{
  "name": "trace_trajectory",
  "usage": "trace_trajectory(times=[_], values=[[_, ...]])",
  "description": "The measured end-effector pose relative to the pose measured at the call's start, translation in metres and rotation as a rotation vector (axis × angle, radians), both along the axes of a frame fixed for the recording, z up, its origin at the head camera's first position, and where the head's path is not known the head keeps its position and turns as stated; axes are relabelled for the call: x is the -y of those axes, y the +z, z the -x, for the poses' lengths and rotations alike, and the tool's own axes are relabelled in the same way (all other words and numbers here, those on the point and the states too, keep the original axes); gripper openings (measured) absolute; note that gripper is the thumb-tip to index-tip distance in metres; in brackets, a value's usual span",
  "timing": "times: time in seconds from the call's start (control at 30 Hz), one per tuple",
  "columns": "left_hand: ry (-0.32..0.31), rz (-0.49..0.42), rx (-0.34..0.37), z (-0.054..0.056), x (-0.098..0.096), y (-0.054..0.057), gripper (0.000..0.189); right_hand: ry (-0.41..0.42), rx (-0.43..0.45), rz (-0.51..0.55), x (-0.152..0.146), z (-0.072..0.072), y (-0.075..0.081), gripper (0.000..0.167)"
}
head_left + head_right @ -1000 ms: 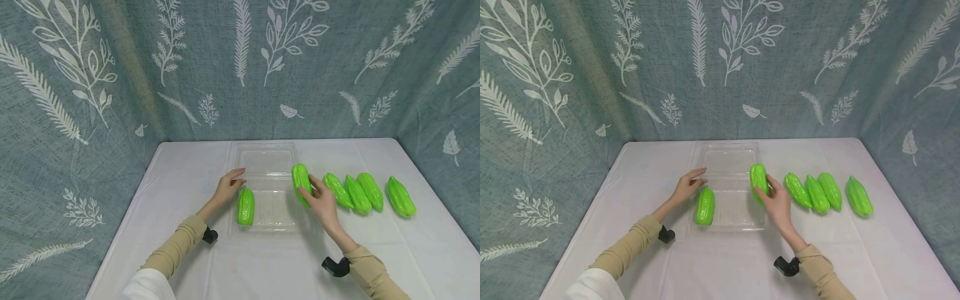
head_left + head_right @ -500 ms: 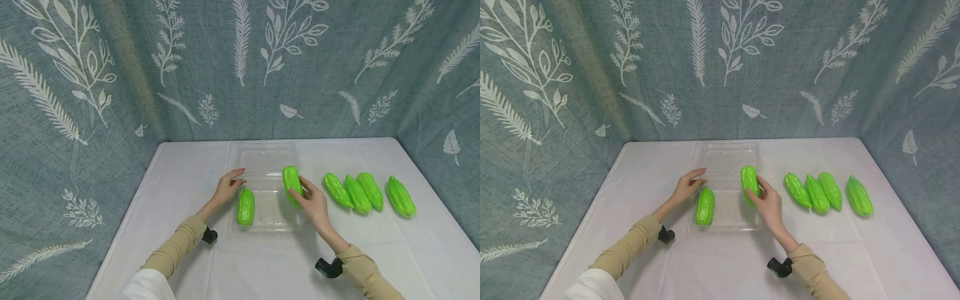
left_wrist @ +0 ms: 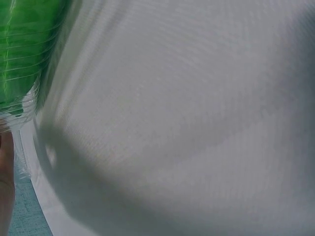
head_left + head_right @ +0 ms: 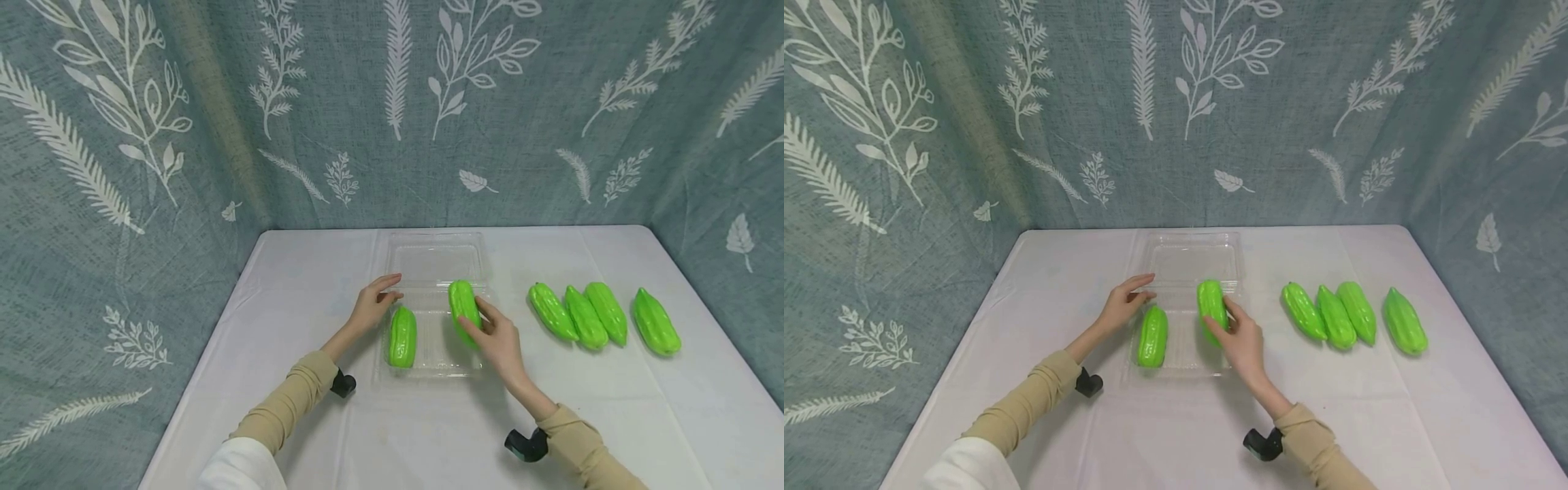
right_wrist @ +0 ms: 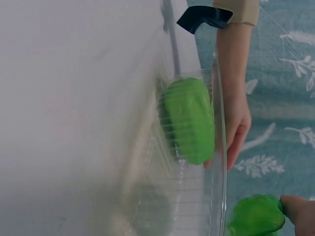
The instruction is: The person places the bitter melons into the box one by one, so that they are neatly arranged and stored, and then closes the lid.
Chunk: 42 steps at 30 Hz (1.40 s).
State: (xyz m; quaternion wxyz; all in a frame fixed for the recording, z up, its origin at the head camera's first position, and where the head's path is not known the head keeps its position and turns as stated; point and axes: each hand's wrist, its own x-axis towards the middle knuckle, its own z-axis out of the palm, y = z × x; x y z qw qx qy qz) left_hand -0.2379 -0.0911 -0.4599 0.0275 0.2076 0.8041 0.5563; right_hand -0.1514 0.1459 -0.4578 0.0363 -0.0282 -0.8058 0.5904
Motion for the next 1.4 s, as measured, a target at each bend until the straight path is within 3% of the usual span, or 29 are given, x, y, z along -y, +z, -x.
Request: trace_trajectory(times=[0.23, 1.4], values=[[-0.005, -0.002, -0.014, 0.000, 0.000, -0.002, 0.038, 0.005, -0.022, -0.019, 0.010, 0.000, -0.004, 0.063], [0.001, 0.017, 0.014, 0.000, 0.000, -0.001, 0.039, 0.018, 0.071, -0.144, 0.042, 0.002, -0.017, 0.060]])
